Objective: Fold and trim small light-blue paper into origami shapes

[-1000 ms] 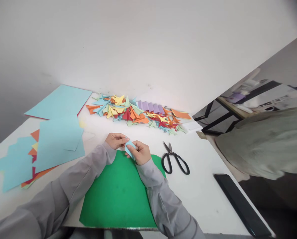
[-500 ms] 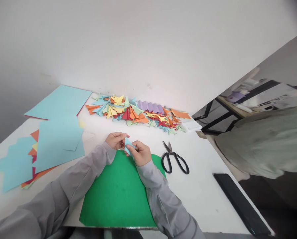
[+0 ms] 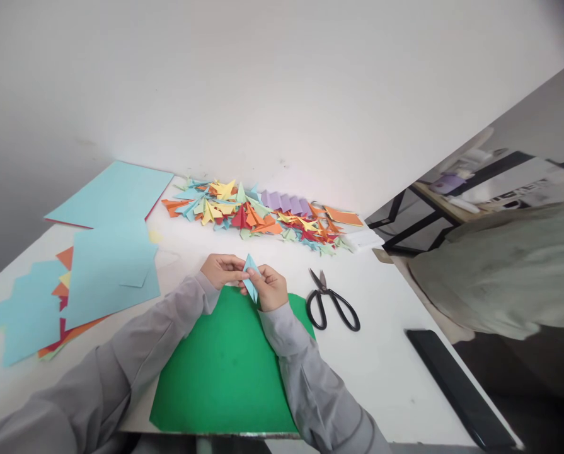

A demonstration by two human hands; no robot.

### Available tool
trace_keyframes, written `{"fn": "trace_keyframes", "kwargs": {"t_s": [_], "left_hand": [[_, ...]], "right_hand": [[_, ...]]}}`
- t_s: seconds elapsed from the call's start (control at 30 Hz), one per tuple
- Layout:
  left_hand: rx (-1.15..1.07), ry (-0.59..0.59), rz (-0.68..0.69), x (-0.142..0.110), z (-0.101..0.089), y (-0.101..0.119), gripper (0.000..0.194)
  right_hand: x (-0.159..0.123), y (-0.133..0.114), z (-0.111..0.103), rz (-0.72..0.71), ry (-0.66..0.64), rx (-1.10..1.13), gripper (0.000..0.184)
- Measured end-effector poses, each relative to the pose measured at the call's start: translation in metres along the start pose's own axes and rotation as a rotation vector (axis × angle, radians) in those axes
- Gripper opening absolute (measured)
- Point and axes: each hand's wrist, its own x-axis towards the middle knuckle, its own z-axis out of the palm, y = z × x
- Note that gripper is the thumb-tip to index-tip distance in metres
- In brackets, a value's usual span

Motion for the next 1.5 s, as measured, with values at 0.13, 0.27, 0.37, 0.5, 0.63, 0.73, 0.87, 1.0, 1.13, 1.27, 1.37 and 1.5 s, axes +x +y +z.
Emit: {"fn": "trace_keyframes", "kwargs": {"t_s": [0.13,0.27,0.37,0.5,0.63,0.73,0.87,1.0,1.13,1.27,1.37,1.5], "left_hand": [[-0.008,0.100,-0.054,0.003,0.000,-0.001,0.039],[-0.023,0.132,-0.094,0.005,0.000,0.001,0.040],[-0.001,0.096,-0.101,0.006,-0.002,0.001,0.038],[0.002,0.082,-0.155,0.007,-0.005,-0.002,0.038],[-0.004,0.085,-0.197,0.007,-0.005,-0.001,0.034],[-0.009,0.102,-0.207,0.006,-0.003,0.002,0.031],[0.017,0.095,-0.219,0.004,-0.001,0.005,0.027],[0.077,0.069,-0.130,0.001,0.002,0.003,0.027],[0.113,-0.023,-0.097,-0.001,0.003,-0.001,0.029],[0.111,-0.040,-0.131,-0.002,0.003,-0.001,0.030],[0.109,-0.051,-0.148,-0.001,0.002,-0.001,0.032],[0.111,-0.032,-0.159,-0.001,0.002,-0.002,0.039]], "right_hand": [[0.004,0.003,-0.005,0.057,-0.036,0.012,0.037],[0.006,0.003,-0.010,-0.108,0.051,-0.198,0.038],[0.008,0.003,-0.011,-0.162,0.101,-0.240,0.032],[0.011,0.003,-0.011,-0.070,0.122,-0.135,0.035],[0.012,0.000,-0.011,-0.054,0.095,-0.101,0.029],[0.011,-0.004,-0.010,-0.052,0.046,-0.092,0.026],[0.009,-0.005,-0.010,-0.055,0.028,-0.113,0.024],[0.009,0.000,-0.012,-0.133,0.087,-0.180,0.020],[0.009,0.001,-0.015,-0.137,0.105,-0.162,0.021],[0.010,0.000,-0.014,-0.082,0.107,-0.125,0.020],[0.013,0.004,-0.015,-0.012,0.108,-0.033,0.022],[0.017,0.010,-0.018,0.006,0.108,0.058,0.022]]}}
